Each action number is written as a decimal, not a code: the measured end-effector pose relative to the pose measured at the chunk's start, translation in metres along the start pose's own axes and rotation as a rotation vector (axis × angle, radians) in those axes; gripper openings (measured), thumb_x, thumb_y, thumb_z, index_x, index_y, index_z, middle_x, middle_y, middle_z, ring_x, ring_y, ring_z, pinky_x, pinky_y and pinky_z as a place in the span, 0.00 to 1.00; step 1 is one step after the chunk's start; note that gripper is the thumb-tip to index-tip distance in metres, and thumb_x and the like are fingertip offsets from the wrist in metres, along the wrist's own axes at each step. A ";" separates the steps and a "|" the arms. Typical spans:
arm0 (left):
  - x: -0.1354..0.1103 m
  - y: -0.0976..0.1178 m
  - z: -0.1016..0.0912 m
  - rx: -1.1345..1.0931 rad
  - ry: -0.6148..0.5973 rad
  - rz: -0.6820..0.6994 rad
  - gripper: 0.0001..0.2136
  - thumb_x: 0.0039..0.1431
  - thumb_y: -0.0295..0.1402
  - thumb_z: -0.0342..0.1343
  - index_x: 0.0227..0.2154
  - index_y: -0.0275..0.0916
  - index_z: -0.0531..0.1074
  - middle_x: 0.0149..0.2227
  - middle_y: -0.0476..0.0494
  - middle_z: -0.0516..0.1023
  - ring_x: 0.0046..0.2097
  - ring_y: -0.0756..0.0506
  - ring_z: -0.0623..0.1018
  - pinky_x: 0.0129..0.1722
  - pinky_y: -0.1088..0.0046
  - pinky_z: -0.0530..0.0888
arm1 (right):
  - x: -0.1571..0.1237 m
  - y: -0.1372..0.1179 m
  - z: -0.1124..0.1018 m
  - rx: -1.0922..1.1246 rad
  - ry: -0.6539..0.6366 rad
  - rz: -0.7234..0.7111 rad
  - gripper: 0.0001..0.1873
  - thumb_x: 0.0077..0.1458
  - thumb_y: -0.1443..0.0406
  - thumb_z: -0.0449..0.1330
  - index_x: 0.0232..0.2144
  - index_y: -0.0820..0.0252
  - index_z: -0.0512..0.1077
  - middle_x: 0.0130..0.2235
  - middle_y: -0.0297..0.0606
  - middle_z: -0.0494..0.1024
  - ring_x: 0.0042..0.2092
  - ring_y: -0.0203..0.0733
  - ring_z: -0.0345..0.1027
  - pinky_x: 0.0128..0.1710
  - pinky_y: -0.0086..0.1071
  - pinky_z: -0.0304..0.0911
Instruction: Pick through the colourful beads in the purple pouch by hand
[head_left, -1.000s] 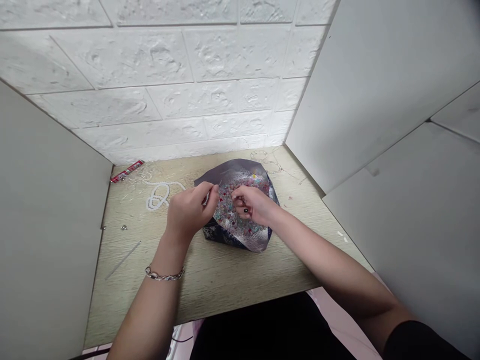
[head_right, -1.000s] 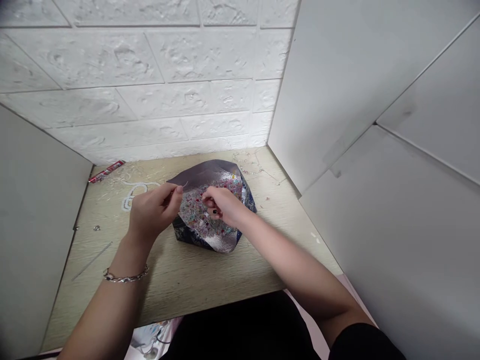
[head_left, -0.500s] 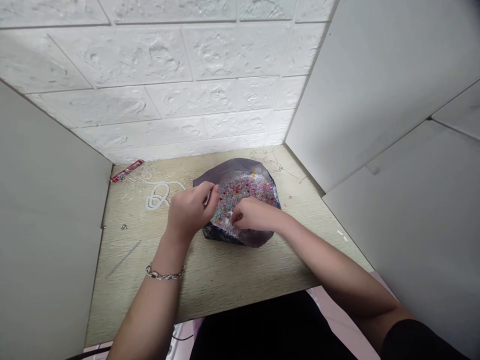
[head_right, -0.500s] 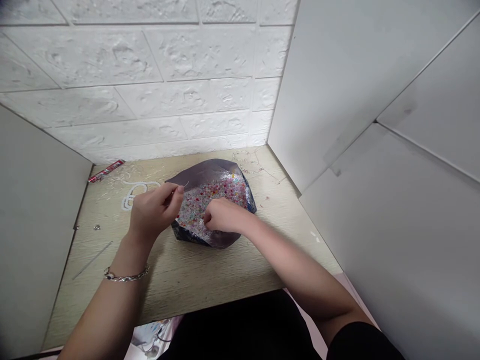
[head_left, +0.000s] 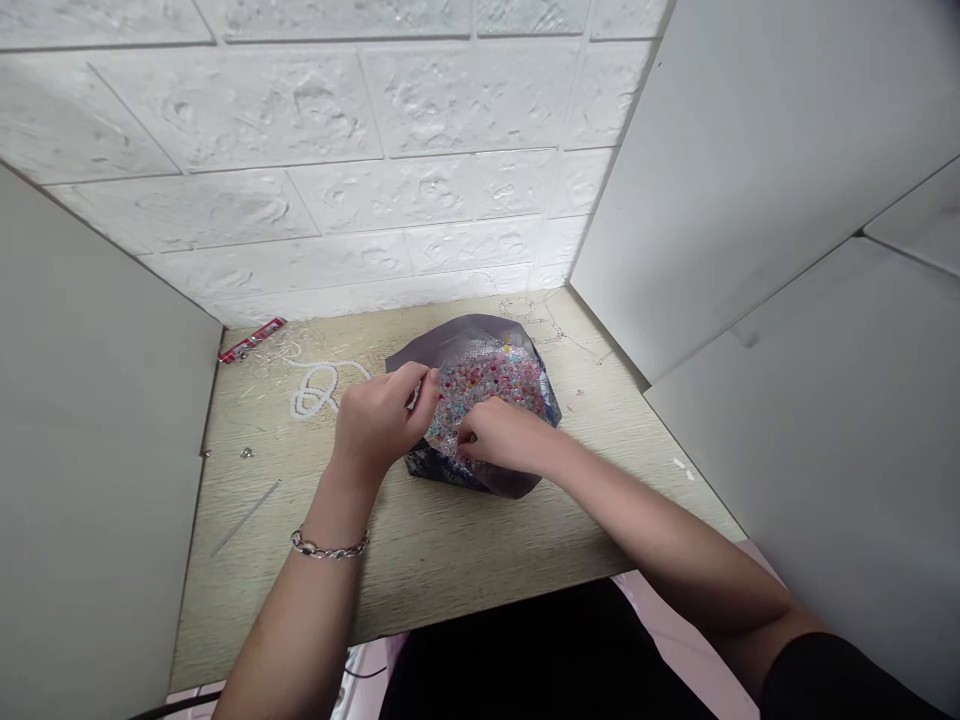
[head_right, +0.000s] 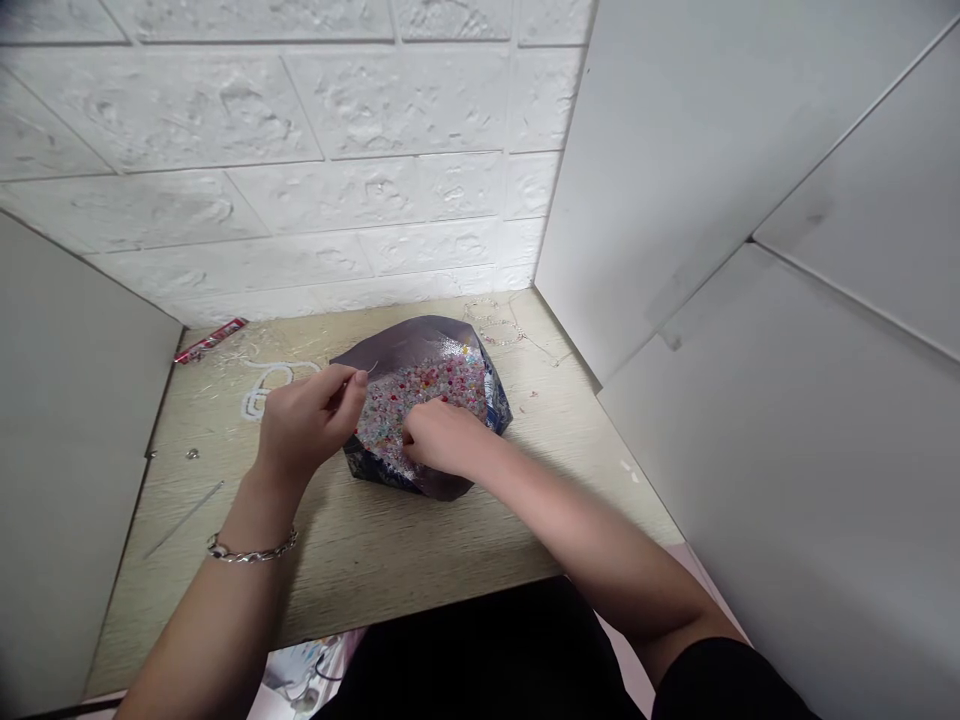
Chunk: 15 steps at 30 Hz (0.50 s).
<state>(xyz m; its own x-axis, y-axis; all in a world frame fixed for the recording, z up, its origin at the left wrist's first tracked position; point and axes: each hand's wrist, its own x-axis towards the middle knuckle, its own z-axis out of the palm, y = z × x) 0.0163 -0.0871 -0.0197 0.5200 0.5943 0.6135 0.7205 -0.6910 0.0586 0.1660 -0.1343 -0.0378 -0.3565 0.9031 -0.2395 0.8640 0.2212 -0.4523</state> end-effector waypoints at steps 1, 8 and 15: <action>0.000 0.000 0.000 0.004 0.001 0.000 0.12 0.53 0.34 0.44 0.20 0.36 0.66 0.13 0.51 0.64 0.17 0.54 0.64 0.18 0.78 0.55 | 0.000 -0.001 0.000 -0.010 -0.002 0.011 0.11 0.45 0.63 0.51 0.28 0.56 0.73 0.29 0.39 0.73 0.33 0.41 0.65 0.25 0.29 0.51; 0.001 0.001 0.000 0.005 -0.022 -0.007 0.13 0.54 0.35 0.43 0.19 0.36 0.66 0.13 0.51 0.64 0.18 0.54 0.64 0.18 0.78 0.55 | -0.001 -0.012 0.003 -0.142 -0.023 0.078 0.12 0.48 0.64 0.49 0.31 0.60 0.71 0.31 0.45 0.72 0.32 0.44 0.67 0.26 0.30 0.55; -0.001 0.000 0.001 0.006 -0.004 0.005 0.12 0.54 0.34 0.44 0.19 0.36 0.66 0.13 0.51 0.64 0.18 0.54 0.65 0.18 0.78 0.54 | -0.003 -0.016 0.010 -0.160 0.018 0.031 0.13 0.50 0.65 0.47 0.32 0.61 0.70 0.32 0.46 0.72 0.32 0.45 0.67 0.26 0.31 0.57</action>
<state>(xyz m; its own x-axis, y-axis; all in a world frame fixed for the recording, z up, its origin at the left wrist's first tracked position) 0.0167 -0.0874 -0.0210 0.5254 0.5924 0.6108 0.7204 -0.6916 0.0510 0.1494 -0.1438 -0.0382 -0.3241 0.9164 -0.2350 0.9204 0.2480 -0.3022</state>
